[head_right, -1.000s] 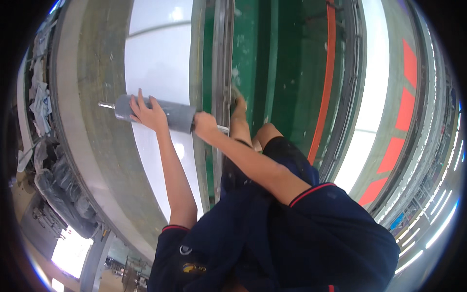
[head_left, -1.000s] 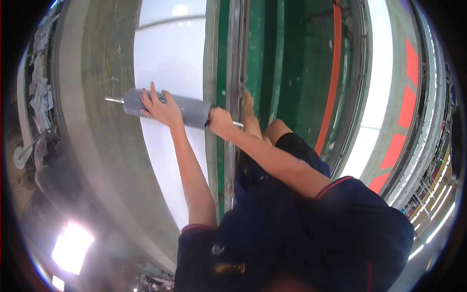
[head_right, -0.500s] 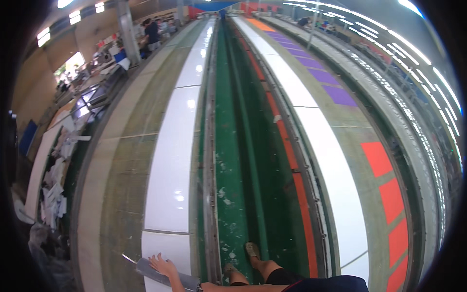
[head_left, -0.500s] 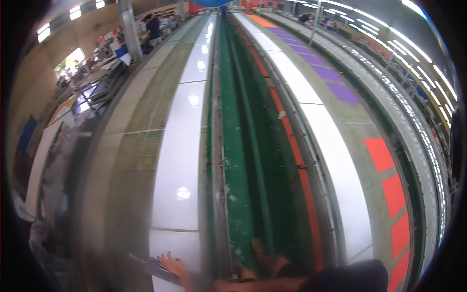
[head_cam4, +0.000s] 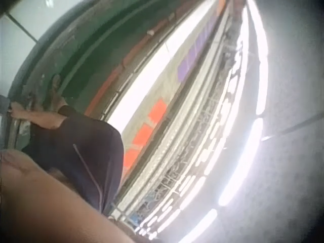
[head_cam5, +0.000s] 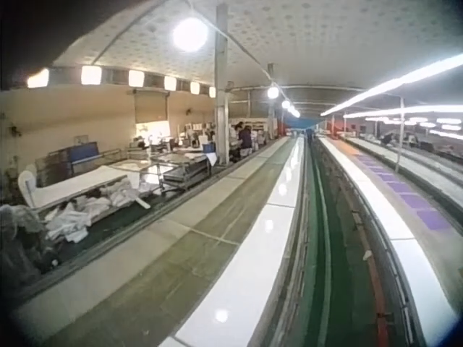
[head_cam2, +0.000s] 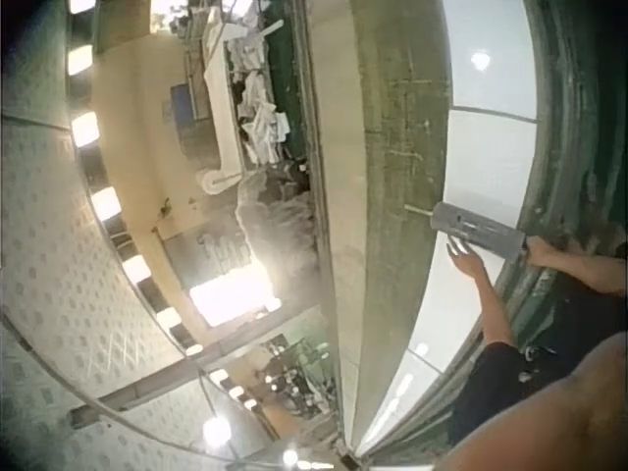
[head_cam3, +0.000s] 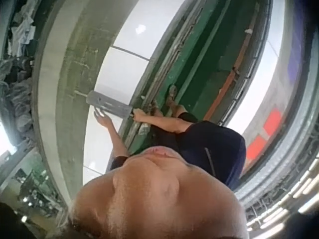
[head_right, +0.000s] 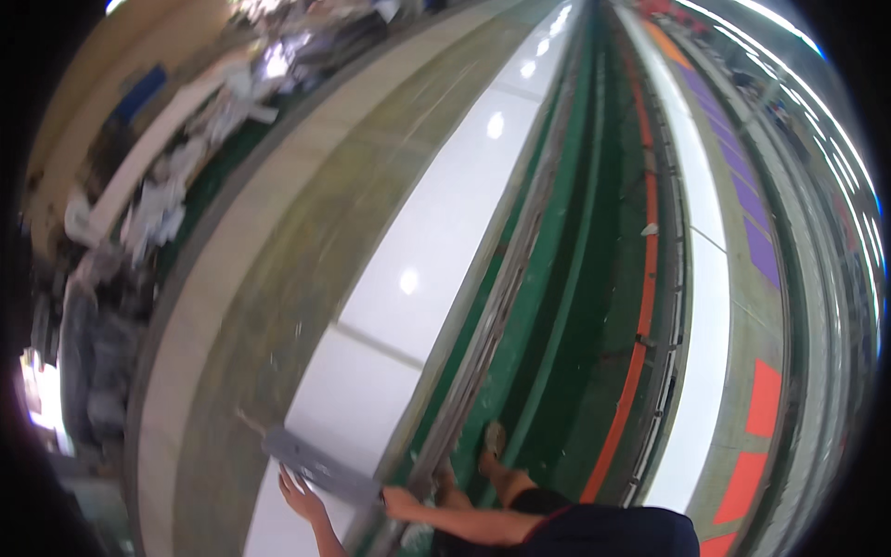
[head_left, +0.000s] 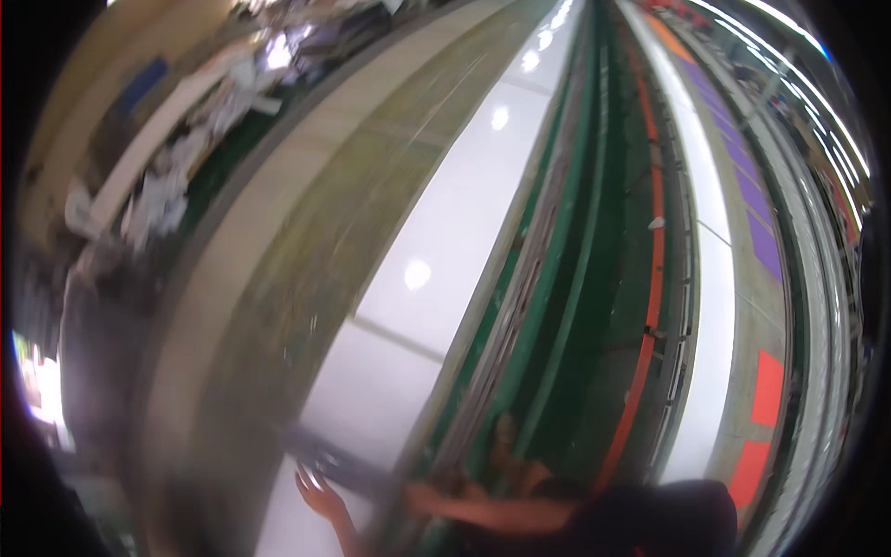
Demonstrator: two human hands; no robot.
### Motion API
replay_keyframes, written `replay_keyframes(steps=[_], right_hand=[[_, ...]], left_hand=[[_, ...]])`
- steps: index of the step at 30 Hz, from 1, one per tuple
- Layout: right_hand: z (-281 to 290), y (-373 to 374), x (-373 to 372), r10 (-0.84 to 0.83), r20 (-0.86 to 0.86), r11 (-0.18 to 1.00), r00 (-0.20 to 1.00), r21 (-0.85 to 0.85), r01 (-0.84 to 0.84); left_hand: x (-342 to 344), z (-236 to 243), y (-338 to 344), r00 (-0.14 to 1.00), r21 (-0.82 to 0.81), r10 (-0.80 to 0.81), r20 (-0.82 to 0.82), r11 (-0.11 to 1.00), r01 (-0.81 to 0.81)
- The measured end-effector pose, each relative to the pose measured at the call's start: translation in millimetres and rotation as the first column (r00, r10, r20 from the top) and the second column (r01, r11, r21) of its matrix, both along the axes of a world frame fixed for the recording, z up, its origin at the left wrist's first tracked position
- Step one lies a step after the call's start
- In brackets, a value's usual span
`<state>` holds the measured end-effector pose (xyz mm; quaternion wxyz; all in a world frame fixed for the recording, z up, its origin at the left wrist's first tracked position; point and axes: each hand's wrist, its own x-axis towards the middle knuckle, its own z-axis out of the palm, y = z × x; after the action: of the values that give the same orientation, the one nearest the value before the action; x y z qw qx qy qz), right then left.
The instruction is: Applying pressure with a handheld roller to transfer ink or settle a substrate on a screen printing table.
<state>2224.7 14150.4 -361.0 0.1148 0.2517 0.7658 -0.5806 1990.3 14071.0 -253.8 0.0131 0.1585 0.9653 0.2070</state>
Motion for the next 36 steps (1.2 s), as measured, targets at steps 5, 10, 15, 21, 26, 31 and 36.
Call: replay_keyframes(steps=[5, 10, 15, 21, 26, 31, 36], right_hand=[[62.7, -7.2, -36.0, -0.233, 0.063, 0.972, 0.970, 0.057, 0.229], [50.8, -74.6, -42.1, 0.054, 0.173, 0.965, 0.983, -0.264, -0.007], [48.5, -80.1, -45.3, 0.274, 0.003, 0.961, 0.962, 0.028, -0.274], [53.2, -61.1, -51.0, -0.029, 0.174, 0.999, 0.984, 0.044, 0.022], [66.4, -26.0, -74.1, -0.058, 0.185, 0.992, 0.981, 0.119, 0.037], [45.1, -9.7, -62.5, -0.115, 0.142, 0.983, 0.983, 0.161, 0.091], [40.5, -27.6, -54.5, -0.374, 0.322, 0.926, 0.870, 0.077, 0.370]], left_hand=[[-23.7, -31.4, -66.9, 0.942, 0.266, 0.333, -0.046, 0.913, -0.310], [-31.8, -24.0, -68.4, 0.919, 0.492, 0.257, 0.300, 0.783, -0.380], [-36.5, -28.4, -116.6, 0.780, 0.604, 0.307, 0.545, 0.502, -0.619], [-35.3, -36.7, -75.2, 0.802, 0.617, 0.413, 0.433, 0.513, -0.597], [-42.3, -5.9, -12.2, 0.757, 0.319, 0.584, 0.293, 0.686, -0.653], [-38.1, 12.4, 88.6, 0.917, -0.132, 0.394, 0.064, 0.914, -0.384], [-5.9, 33.4, 146.2, 0.992, -0.090, -0.066, 0.110, 0.993, 0.076]])
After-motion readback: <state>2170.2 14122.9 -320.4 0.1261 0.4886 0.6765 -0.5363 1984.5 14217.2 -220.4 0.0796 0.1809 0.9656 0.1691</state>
